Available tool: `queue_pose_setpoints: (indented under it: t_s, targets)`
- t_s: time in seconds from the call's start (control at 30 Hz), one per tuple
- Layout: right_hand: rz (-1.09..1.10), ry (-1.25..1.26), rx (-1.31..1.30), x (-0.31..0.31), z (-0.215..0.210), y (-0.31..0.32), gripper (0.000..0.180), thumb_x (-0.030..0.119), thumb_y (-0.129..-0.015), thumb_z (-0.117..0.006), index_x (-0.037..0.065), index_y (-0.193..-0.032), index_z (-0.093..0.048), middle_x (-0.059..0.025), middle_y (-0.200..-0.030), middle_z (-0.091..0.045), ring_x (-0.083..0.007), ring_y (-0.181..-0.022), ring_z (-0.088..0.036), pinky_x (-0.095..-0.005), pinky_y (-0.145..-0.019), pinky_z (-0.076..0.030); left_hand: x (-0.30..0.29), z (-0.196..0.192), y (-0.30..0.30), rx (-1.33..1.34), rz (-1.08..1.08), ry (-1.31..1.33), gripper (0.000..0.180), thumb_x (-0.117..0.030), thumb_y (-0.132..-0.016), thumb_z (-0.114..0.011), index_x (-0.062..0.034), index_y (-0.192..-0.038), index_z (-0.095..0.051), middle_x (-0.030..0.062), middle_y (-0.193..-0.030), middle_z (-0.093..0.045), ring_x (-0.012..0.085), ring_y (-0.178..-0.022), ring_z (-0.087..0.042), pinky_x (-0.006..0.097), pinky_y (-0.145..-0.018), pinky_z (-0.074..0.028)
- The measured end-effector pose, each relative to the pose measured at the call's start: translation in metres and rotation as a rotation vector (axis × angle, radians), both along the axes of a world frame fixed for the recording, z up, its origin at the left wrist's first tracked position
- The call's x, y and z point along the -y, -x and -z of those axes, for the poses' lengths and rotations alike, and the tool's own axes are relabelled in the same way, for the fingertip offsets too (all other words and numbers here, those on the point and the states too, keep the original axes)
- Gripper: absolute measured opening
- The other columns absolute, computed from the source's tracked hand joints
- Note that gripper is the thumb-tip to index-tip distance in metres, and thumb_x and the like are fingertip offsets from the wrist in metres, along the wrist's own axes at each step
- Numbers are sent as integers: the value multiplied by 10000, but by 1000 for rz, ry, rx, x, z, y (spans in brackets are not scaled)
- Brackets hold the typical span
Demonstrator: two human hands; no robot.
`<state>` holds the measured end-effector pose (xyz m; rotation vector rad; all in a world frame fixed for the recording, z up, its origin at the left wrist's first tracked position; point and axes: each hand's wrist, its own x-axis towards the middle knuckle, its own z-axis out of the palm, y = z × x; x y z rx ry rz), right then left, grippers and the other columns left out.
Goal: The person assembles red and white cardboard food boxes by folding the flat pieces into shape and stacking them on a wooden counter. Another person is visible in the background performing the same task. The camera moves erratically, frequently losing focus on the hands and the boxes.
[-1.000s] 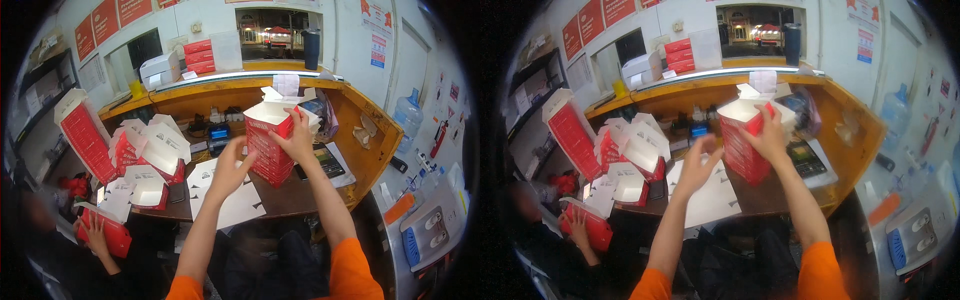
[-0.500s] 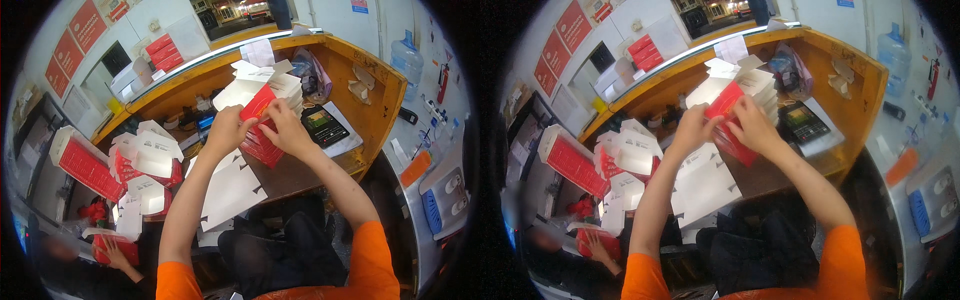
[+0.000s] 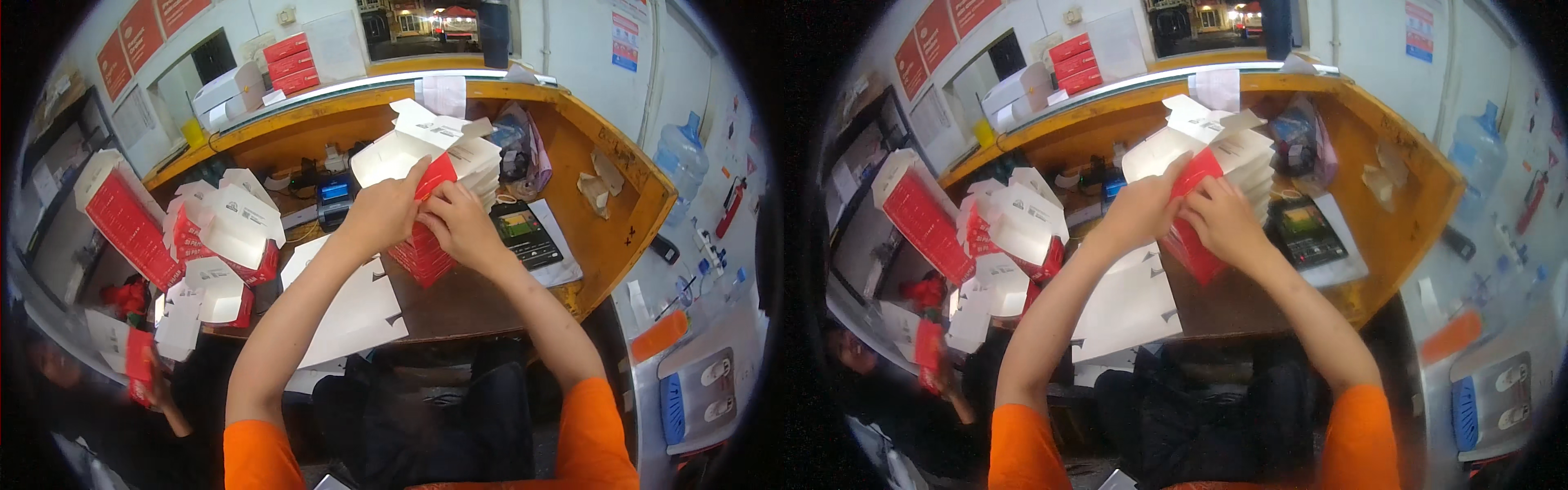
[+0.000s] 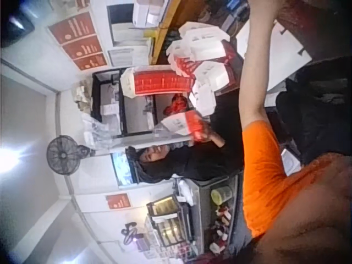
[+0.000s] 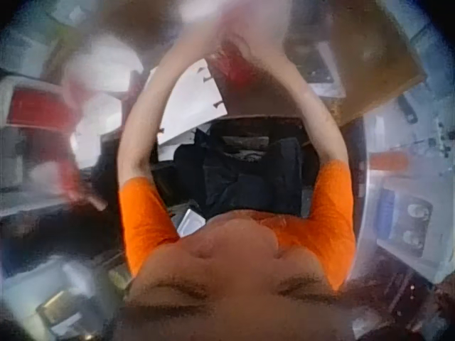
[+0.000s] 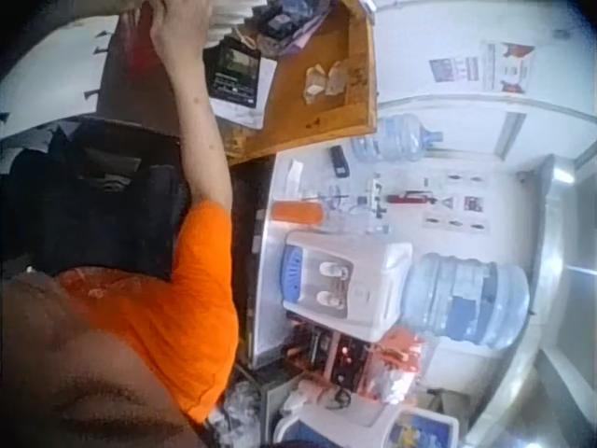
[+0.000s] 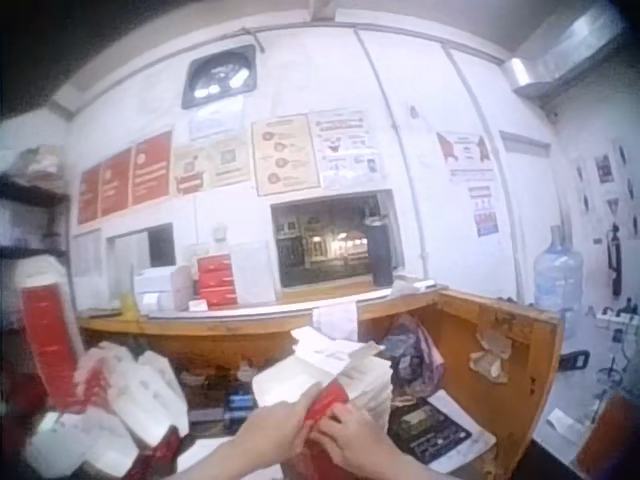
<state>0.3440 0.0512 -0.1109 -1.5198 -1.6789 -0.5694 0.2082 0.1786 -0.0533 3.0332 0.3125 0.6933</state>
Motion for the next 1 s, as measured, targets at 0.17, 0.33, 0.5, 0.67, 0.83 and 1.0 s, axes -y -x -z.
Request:
queue_pose_setpoints:
  t_s: [0.17,0.33,0.5,0.67,0.83,1.0]
  targets:
    - [241,96,186,4,7,-18,123,158,-899,-673,129,-1014,-704,-68,-1011,-629,-258,-1044,-609,-430,-911,-423,5,-6,-10,-111,22,-53,753,-84,-920,-630,-236,-1589,-319,258,-948,-672,449,-887,-667,514,-780,-537]
    - [219,77,170,-4,7,-22,94,152,-895,-676,126,-983,-696,-58,-980,-646,-243,-1035,-611,-419,-871,-415,2,-12,-8,-108,-3,-103,766,-87,-893,-674,-234,-1571,-352,236,-956,-680,436,-885,-669,511,-782,-541]
    - [187,84,168,-2,11,-29,82,141,-900,-670,120,-975,-693,-65,-967,-646,-253,-1032,-607,-413,-861,-424,10,-8,-12,-138,-46,-206,762,-76,-870,-685,-221,-1554,-380,223,-983,-694,423,-917,-676,510,-797,-547]
    - [85,149,161,3,11,-25,225,29,-822,-636,106,-1032,-666,-107,-1008,-640,-306,-1071,-595,-443,-930,-444,16,-10,-14,-238,-67,-146,705,-69,-877,-649,-178,-1533,-415,226,-1008,-707,412,-937,-689,515,-811,-547]
    - [80,126,132,-1,12,-21,327,-43,-769,-648,54,-1081,-640,-145,-1020,-614,-349,-1055,-590,-466,-948,-472,-2,8,-16,-71,93,-33,621,-37,-879,-575,-98,-1489,-481,245,-1022,-710,418,-933,-687,522,-818,-541]
    - [-62,77,2,-6,14,-36,311,-66,-793,-611,17,-1093,-614,-201,-1134,-597,-432,-1077,-577,-477,-958,-481,11,34,-13,128,71,-24,626,-69,-865,-586,-5,-1475,-464,272,-1080,-653,452,-1019,-610,525,-965,-472]
